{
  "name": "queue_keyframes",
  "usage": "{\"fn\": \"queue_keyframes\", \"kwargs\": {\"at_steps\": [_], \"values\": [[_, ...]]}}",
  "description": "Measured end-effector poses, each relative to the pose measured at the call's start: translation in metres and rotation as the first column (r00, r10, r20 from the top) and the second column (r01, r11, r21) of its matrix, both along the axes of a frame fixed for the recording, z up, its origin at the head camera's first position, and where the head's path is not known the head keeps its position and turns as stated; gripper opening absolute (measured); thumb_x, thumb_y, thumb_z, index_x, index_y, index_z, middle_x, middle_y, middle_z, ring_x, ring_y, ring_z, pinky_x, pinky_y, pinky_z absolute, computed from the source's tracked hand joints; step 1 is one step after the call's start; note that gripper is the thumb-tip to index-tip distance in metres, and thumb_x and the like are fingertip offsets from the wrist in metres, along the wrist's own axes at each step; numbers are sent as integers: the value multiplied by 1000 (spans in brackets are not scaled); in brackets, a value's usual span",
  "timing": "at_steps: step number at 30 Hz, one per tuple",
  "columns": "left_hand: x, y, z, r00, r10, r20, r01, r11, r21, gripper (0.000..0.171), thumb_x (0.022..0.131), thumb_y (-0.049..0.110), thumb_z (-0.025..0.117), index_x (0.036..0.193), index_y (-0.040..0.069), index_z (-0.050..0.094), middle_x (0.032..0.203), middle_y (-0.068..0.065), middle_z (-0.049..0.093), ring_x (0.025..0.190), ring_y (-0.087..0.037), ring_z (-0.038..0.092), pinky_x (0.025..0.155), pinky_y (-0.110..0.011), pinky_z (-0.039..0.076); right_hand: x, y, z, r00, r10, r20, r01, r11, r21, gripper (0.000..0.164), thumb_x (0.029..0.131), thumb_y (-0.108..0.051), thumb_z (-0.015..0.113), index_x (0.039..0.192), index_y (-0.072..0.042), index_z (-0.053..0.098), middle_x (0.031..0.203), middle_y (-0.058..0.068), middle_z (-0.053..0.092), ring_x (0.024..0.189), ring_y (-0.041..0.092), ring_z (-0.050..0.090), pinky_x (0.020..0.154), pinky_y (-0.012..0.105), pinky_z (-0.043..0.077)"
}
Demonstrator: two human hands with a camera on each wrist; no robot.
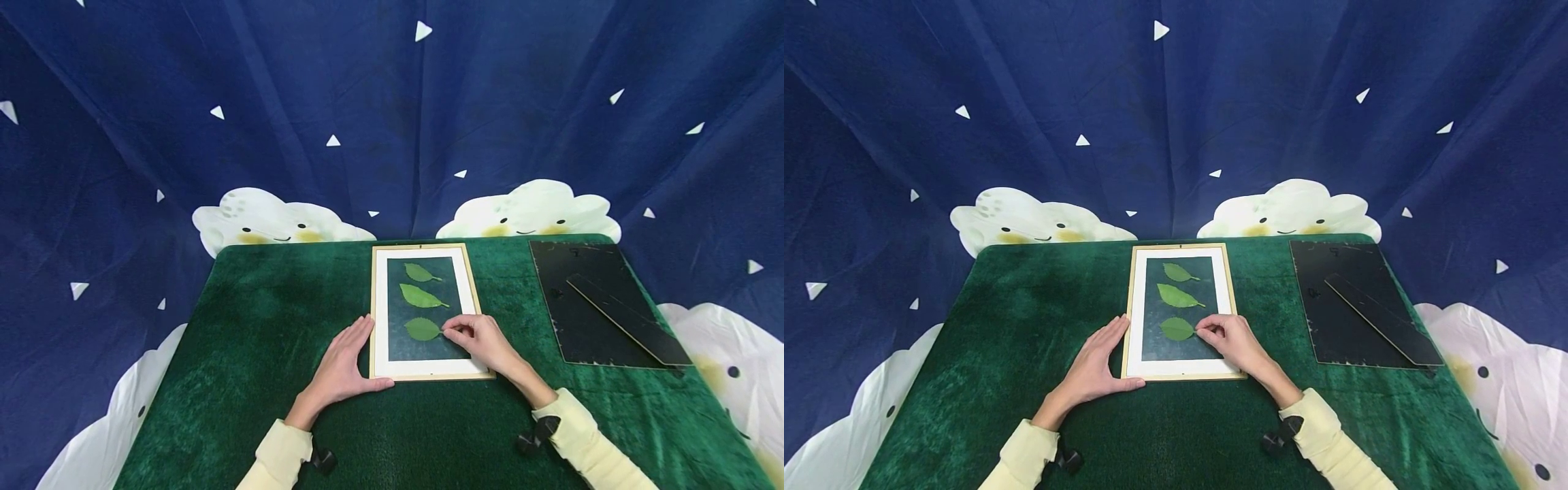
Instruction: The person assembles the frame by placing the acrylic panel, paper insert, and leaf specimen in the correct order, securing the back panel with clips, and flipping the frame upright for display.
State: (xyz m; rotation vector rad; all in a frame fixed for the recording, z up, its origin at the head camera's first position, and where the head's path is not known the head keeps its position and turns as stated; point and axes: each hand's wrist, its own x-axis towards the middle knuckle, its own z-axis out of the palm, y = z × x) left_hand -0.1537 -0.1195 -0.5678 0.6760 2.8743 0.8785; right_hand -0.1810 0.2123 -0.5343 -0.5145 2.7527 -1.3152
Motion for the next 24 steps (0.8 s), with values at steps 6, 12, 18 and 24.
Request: {"fn": "queue_keyframes", "kwargs": {"at_steps": [6,12,18,24], "values": [[0,0,-1,1000,-2,-4,2,1000,2,127,74,80,75,167,13,22,173,-2,21,161,-22,17,128,-51,17,-1,-3,-3,1000,5,-28,-4,1000,22,9,99,-16,74,104,-13,81,83,-7,68,62,6,49,54,24,40],[1,0,-1,1000,-5,-21,6,1000,19,125,75,79,76,167,11,25,172,-5,25,160,-25,21,127,-53,20,-1,-6,-2,1000,3,-28,-2,999,40,10,98,-16,75,105,-12,82,85,-6,70,64,7,51,56,24,41],[1,1,-1,1000,0,-18,0,1000,22,125,74,78,77,166,11,26,172,-6,25,160,-25,21,127,-54,20,1,-3,1,998,5,-70,-2,999,44,11,99,-15,74,104,-11,82,87,-5,72,65,7,51,57,24,41],[0,1,-1,1000,4,-4,-4,1000,13,126,74,80,76,167,13,24,172,-4,24,161,-23,18,127,-53,18,4,8,5,994,-8,-113,13,999,43,13,101,-11,70,109,-8,80,91,-3,71,66,8,49,58,24,41]]}}
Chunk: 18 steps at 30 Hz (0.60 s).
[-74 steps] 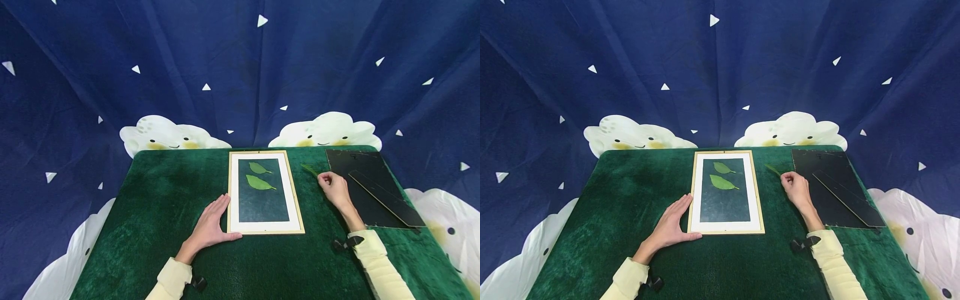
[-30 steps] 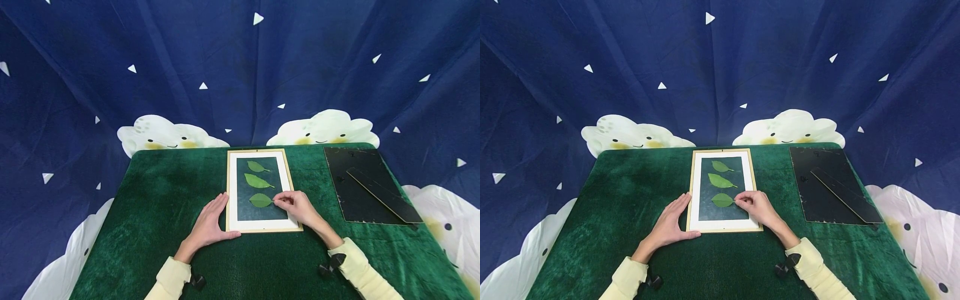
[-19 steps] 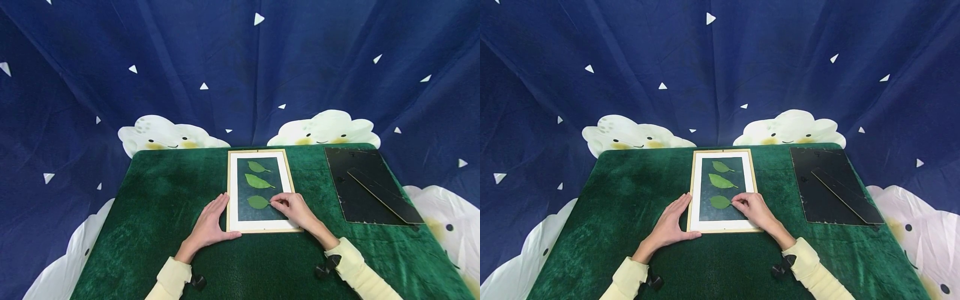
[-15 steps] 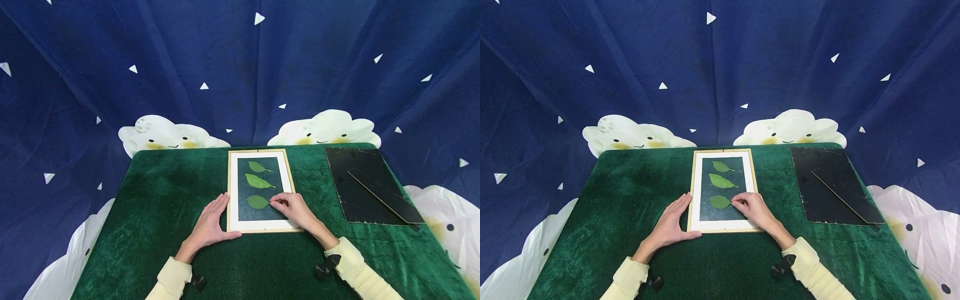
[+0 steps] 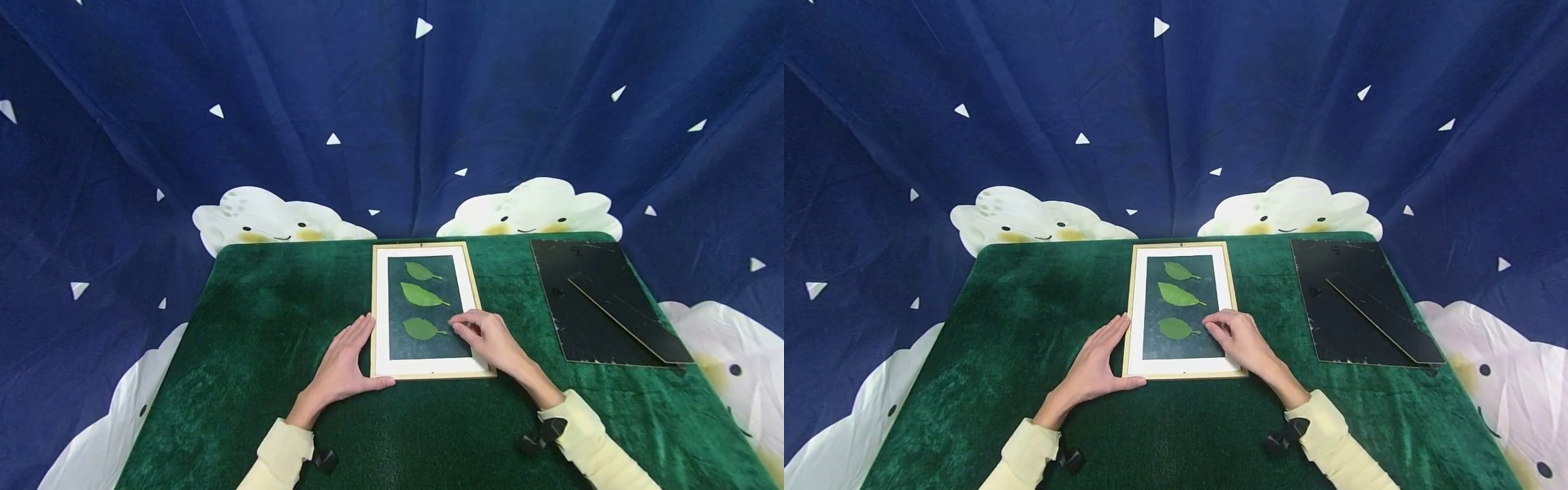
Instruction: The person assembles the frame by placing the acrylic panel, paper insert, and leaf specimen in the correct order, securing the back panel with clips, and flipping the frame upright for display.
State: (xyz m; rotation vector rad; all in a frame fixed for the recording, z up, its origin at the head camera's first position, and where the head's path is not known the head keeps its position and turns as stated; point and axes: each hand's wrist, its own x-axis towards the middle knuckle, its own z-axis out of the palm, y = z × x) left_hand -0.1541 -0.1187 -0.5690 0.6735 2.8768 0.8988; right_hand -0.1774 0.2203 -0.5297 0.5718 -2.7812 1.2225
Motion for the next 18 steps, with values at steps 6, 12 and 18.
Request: {"fn": "queue_keyframes", "kwargs": {"at_steps": [6,12,18], "values": [[0,-1,2,1000,0,17,0,1000,-10,127,73,81,75,168,15,22,173,-1,21,161,-21,16,128,-51,17,1,14,6,999,-51,-4,51,999,-7,15,102,-7,67,110,-6,79,89,0,67,66,10,49,57,24,40],[0,-1,2,1000,-3,19,3,1000,-15,127,74,82,74,168,15,22,173,-2,21,161,-21,16,128,-52,16,1,29,9,995,-92,-39,91,996,-27,22,100,5,59,108,-3,78,91,5,72,71,12,54,61,25,43],[1,0,2,1000,-6,-6,6,1000,-9,126,74,81,75,167,13,24,172,-5,24,160,-24,19,127,-53,19,-3,49,9,986,-158,-52,156,986,-52,24,102,4,57,116,-4,74,97,9,75,69,17,60,54,24,44]]}}
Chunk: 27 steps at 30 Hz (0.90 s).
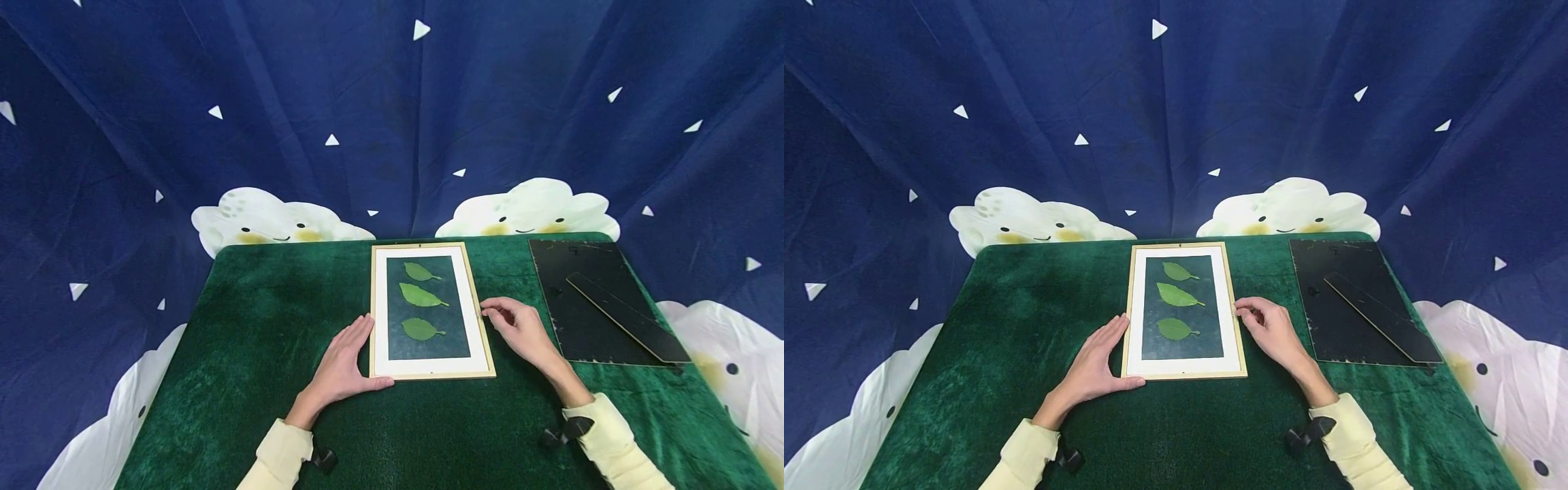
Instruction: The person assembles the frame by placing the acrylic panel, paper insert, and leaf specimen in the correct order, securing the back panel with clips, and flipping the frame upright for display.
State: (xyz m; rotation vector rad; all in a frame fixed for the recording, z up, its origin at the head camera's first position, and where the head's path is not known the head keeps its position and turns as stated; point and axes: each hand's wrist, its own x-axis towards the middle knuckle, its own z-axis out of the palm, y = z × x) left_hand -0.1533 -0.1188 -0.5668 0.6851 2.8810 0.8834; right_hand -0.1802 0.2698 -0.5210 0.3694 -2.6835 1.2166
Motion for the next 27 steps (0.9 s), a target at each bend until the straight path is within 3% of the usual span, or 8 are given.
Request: {"fn": "queue_keyframes", "kwargs": {"at_steps": [4,7,12,16,19,21,24,27], "values": [[0,0,-1,1000,0,-14,0,1000,10,126,74,81,75,167,11,25,172,-6,26,160,-26,21,126,-55,20,-3,15,1,999,-40,-15,40,999,-10,31,100,8,50,117,-5,73,95,10,75,68,20,62,50,24,42],[-1,0,-1,1000,3,-9,-3,1000,8,126,74,81,75,167,12,25,172,-6,25,160,-25,21,126,-54,20,-5,28,2,996,-83,-44,84,996,6,31,97,9,51,116,-3,73,94,11,75,68,17,59,54,22,42],[-1,0,-1,1000,3,17,-3,1000,-3,127,74,81,75,167,13,22,173,-2,21,161,-22,17,128,-52,17,-6,53,-1,978,-184,-98,191,980,64,23,100,0,58,118,-1,73,101,14,75,77,9,58,64,17,41],[-1,0,0,1000,7,30,-6,1000,-11,127,73,81,75,168,15,21,173,0,19,161,-20,15,128,-50,16,-6,73,-6,967,-246,-72,252,963,95,28,103,-11,60,128,-1,69,109,17,71,88,15,61,70,16,42],[-1,0,0,1000,9,26,-8,1000,-13,127,73,81,75,168,15,21,173,0,20,161,-20,16,128,-50,16,-4,86,-11,964,-263,-38,266,956,121,37,104,-18,61,136,0,64,118,21,67,97,28,64,77,26,47],[-1,0,0,1000,8,25,-8,1000,-9,127,73,81,75,168,14,21,173,0,20,161,-21,16,128,-51,16,-4,94,-15,966,-256,-21,257,957,137,43,104,-19,62,142,2,59,130,27,61,110,39,62,87,41,50],[0,0,0,1000,6,24,-6,1000,-1,127,73,80,76,168,14,22,173,-1,20,161,-21,16,128,-52,17,-3,104,-19,970,-242,-2,239,957,165,55,104,-21,62,150,4,47,148,35,46,132,55,45,100,67,37],[0,0,0,1000,6,19,-6,1000,10,127,73,79,77,167,13,23,173,-1,21,161,-22,17,128,-53,17,-2,114,-21,970,-242,13,235,952,198,65,105,-25,62,157,5,35,159,38,28,143,63,24,105,80,19]]}}
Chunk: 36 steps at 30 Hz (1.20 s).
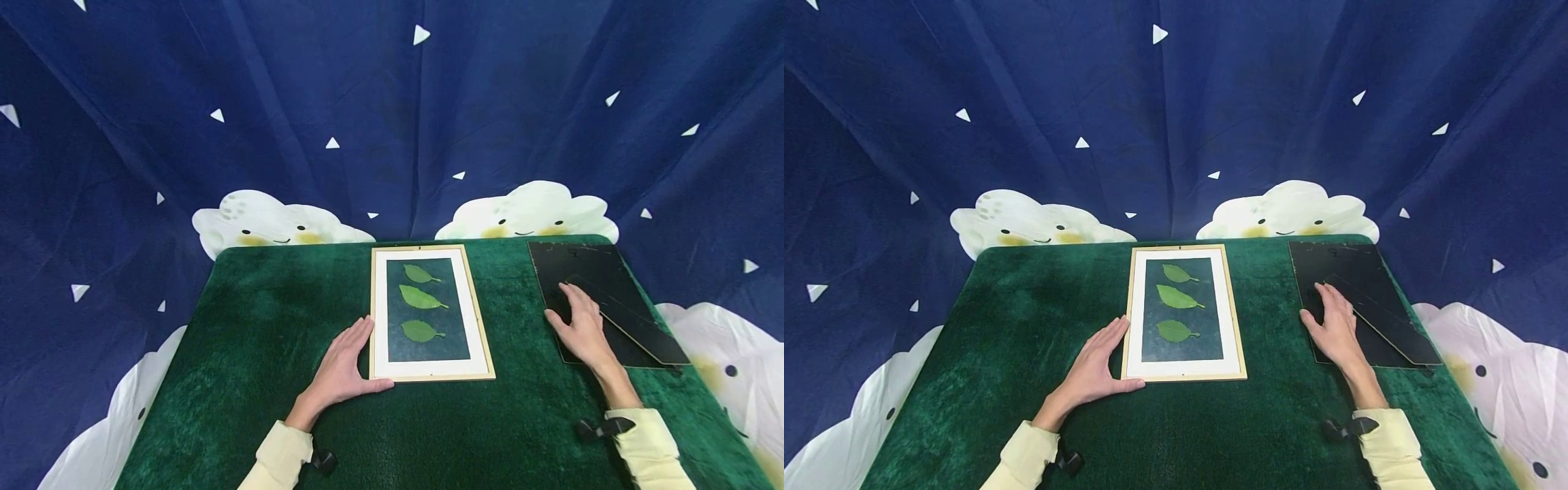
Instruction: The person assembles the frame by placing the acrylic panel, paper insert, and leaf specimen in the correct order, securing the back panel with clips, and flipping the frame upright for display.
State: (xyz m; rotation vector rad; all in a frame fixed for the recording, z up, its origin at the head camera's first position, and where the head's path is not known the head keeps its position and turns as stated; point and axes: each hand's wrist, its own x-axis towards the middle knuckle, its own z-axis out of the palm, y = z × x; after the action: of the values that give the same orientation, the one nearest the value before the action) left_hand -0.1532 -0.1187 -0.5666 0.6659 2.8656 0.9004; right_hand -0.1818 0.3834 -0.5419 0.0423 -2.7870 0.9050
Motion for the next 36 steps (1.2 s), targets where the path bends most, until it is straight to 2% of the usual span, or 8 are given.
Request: {"fn": "queue_keyframes", "kwargs": {"at_steps": [6,12,15,19,23,27,29,36], "values": [[1,1,0,999,-5,-33,5,1000,17,125,74,77,78,166,9,27,172,-6,26,160,-27,22,126,-56,21,5,25,-6,994,-56,90,51,997,61,81,108,-43,51,165,1,14,166,37,10,151,61,5,110,82,7],[0,1,-1,1000,-4,-25,4,1000,3,126,74,78,77,166,10,26,172,-5,25,160,-26,21,126,-55,20,12,54,-10,960,-132,247,100,986,136,92,108,-61,35,165,-1,-5,166,38,-6,153,58,-13,113,80,-4],[0,1,-1,1000,-1,-12,1,1000,-11,126,74,79,76,167,12,24,173,-3,23,160,-25,19,127,-54,19,15,63,-9,946,-162,282,118,979,166,89,109,-61,26,164,1,-5,165,40,-6,151,61,-12,112,80,-3],[-1,2,-2,1000,-2,-7,2,1000,-13,126,74,79,76,167,12,24,173,-3,22,161,-23,18,127,-54,19,17,71,-10,937,-235,257,180,959,220,86,110,-57,22,163,6,-3,162,45,-1,149,66,-5,112,81,2],[-2,3,-1,1000,-4,-25,4,1000,4,125,74,79,76,167,12,26,172,-3,25,160,-24,20,126,-55,21,18,80,-11,906,-348,239,291,925,246,96,107,-63,26,161,10,-4,158,50,-1,145,70,-1,110,82,5],[-1,4,-1,1000,-7,-30,8,1000,15,124,74,80,76,166,11,27,172,-4,26,160,-25,22,126,-56,22,21,89,-6,835,-471,284,407,876,258,119,96,-78,37,160,12,-8,154,54,3,141,72,10,106,80,14],[-1,3,-1,1000,-7,-30,8,1000,12,125,74,80,76,166,11,27,172,-4,26,160,-26,22,125,-57,22,21,92,-3,808,-510,293,444,856,266,128,91,-82,45,160,12,-8,154,54,9,137,72,18,105,79,19],[1,0,-1,1000,5,1,-5,1000,-19,126,74,83,74,168,16,23,173,1,21,161,-21,17,127,-54,19,18,98,11,787,-539,300,485,841,240,139,82,-79,66,160,13,-2,152,52,21,134,71,26,107,76,26]]}}
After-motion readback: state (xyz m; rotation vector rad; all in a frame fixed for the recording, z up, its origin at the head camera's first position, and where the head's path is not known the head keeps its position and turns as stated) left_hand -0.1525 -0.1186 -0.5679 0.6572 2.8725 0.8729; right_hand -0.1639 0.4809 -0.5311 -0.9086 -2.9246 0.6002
